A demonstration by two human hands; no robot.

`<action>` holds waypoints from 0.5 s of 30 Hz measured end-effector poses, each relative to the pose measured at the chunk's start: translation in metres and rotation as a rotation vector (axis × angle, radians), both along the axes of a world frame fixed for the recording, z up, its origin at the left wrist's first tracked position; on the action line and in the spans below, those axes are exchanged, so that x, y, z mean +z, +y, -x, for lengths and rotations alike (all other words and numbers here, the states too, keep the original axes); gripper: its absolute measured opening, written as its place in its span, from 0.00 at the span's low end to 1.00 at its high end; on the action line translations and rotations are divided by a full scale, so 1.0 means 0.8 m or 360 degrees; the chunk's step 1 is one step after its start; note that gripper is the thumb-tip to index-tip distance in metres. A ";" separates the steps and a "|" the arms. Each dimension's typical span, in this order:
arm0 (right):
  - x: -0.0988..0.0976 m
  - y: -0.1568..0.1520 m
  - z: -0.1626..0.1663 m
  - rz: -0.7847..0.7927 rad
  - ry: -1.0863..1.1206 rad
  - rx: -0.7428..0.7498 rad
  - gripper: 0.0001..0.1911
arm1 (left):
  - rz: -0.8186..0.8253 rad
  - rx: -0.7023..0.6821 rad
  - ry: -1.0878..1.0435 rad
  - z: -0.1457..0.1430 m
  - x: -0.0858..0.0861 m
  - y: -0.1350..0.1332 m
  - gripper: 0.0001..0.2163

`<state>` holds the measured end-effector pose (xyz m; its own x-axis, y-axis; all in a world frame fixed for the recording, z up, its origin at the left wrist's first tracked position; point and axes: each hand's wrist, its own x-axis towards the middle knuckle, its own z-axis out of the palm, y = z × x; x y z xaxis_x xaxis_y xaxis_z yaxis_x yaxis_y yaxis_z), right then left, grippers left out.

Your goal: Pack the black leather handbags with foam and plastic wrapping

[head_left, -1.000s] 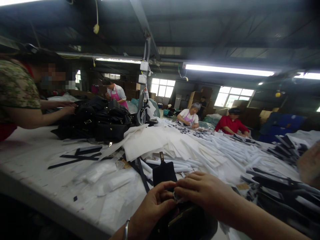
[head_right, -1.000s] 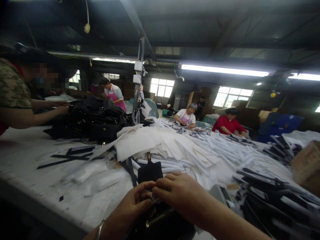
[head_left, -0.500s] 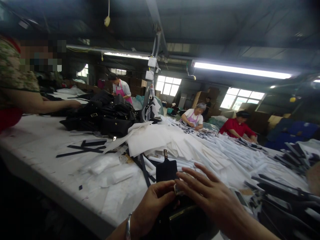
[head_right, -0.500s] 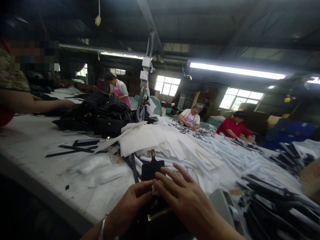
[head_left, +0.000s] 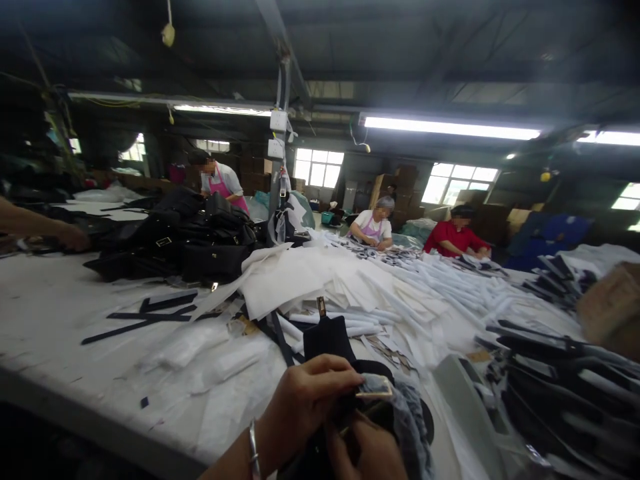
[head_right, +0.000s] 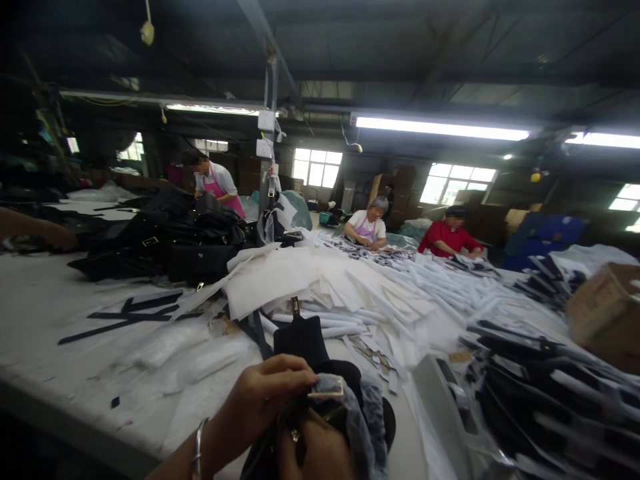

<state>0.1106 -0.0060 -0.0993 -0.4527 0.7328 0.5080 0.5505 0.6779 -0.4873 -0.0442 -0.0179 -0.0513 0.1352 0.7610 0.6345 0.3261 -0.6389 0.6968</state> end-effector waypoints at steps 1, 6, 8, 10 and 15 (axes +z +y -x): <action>-0.001 0.001 0.001 -0.0010 -0.0001 0.0024 0.25 | -0.0028 -0.0017 0.0116 0.006 0.007 0.001 0.14; 0.001 0.006 -0.004 -0.0119 -0.0166 0.0188 0.20 | 0.0036 -0.0160 0.0576 0.036 0.043 0.004 0.14; 0.006 0.007 -0.006 -0.0127 -0.0229 0.0250 0.18 | -0.0020 -0.0215 0.0720 0.045 0.056 0.005 0.14; 0.014 0.006 -0.005 -0.0117 -0.0275 0.0271 0.16 | -0.0141 -0.0229 0.0862 0.052 0.067 0.005 0.15; 0.036 0.003 0.000 -0.0020 -0.0319 0.0272 0.16 | -0.0295 -0.0156 0.1149 0.052 0.082 0.005 0.14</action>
